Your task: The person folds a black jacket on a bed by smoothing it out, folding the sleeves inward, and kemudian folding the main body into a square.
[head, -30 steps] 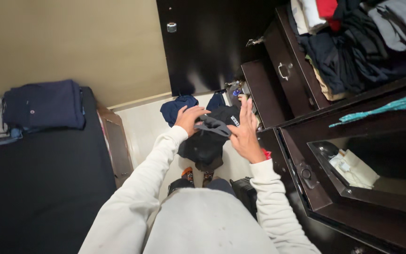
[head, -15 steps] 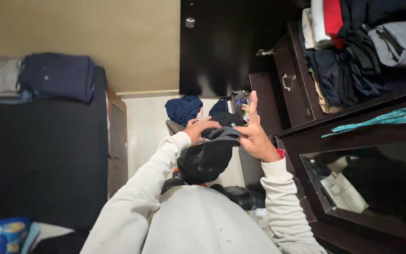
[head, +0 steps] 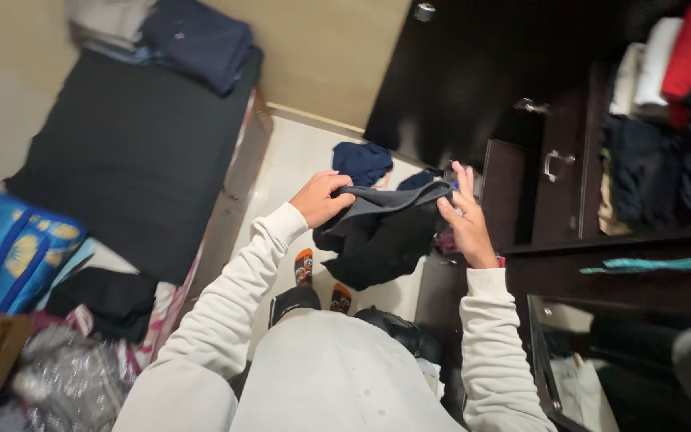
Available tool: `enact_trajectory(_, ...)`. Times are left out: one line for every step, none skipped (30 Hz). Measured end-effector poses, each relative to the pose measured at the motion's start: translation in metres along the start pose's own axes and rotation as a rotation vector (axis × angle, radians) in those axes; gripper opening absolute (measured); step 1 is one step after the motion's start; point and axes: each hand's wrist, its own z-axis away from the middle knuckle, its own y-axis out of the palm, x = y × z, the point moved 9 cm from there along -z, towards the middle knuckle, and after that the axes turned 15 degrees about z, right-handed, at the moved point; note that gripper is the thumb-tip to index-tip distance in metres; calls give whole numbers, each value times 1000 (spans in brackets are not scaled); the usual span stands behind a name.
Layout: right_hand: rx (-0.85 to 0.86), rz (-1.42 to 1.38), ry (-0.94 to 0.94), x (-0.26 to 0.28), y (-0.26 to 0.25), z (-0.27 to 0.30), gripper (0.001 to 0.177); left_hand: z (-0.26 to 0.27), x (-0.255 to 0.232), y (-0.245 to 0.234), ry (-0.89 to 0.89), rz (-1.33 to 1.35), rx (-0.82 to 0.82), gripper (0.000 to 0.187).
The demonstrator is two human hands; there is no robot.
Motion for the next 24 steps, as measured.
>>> enact_trajectory(23,-9,-14,2,12,-5,26,13,-3,-6,-14,-3,-24,31)
enact_trajectory(14,-7,-36,5,20,-12,23,27,-20,-16,117,-45,-110,35)
enact_trajectory(1,-5,-56,9,24,-18,24,40,-39,-23,253,-93,-187,41)
enact_trajectory(20,-13,-68,14,30,-23,24,51,-44,-26,241,-100,-206,41)
enact_trajectory(20,6,-101,23,35,-30,25,61,-48,-29,225,-147,-213,52)
enact_trajectory(19,24,-134,33,42,-37,25,70,-49,-34,209,-193,-220,64)
enact_trajectory(33,23,-146,41,51,-43,25,75,-48,-39,202,-194,-237,64)
enact_trajectory(32,29,-196,52,58,-47,26,79,-40,-48,110,-262,-317,48)
enact_trajectory(28,38,-244,61,63,-52,27,83,-30,-56,18,-325,-394,32)
enact_trajectory(39,39,-254,67,72,-56,27,88,-24,-60,13,-323,-408,32)
enact_trajectory(24,-9,-255,72,81,-61,28,96,-20,-73,69,-224,-500,33)
enact_trajectory(11,-56,-257,78,88,-66,30,106,-14,-87,126,-124,-590,35)
enact_trajectory(19,-56,-264,84,95,-71,30,110,-5,-95,124,-123,-601,35)
enact_trajectory(-4,-62,-250,88,101,-77,30,114,1,-107,138,-174,-631,26)
enact_trajectory(-30,-67,-236,94,106,-83,31,118,6,-118,153,-226,-659,18)
enact_trajectory(-24,-66,-243,101,114,-86,31,123,12,-127,153,-226,-669,18)
enact_trajectory(-17,165,-308,113,122,-87,31,125,24,-134,74,-175,-651,17)
enact_trajectory(-12,396,-373,124,132,-89,33,126,35,-140,-5,-123,-632,26)
enact_trajectory(-2,396,-381,128,138,-92,33,132,36,-148,-10,-121,-643,26)
enact_trajectory(16,477,-328,125,143,-98,34,138,43,-158,-58,-28,-657,33)
enact_trajectory(36,555,-267,116,150,-100,34,145,49,-163,-113,65,-664,41)
enact_trajectory(50,552,-267,110,157,-103,34,152,49,-169,-126,68,-669,41)
enact_trajectory(101,484,-241,103,164,-112,29,155,55,-176,-196,100,-643,44)
enact_trajectory(153,416,-214,96,172,-118,25,159,61,-182,-266,133,-617,47)
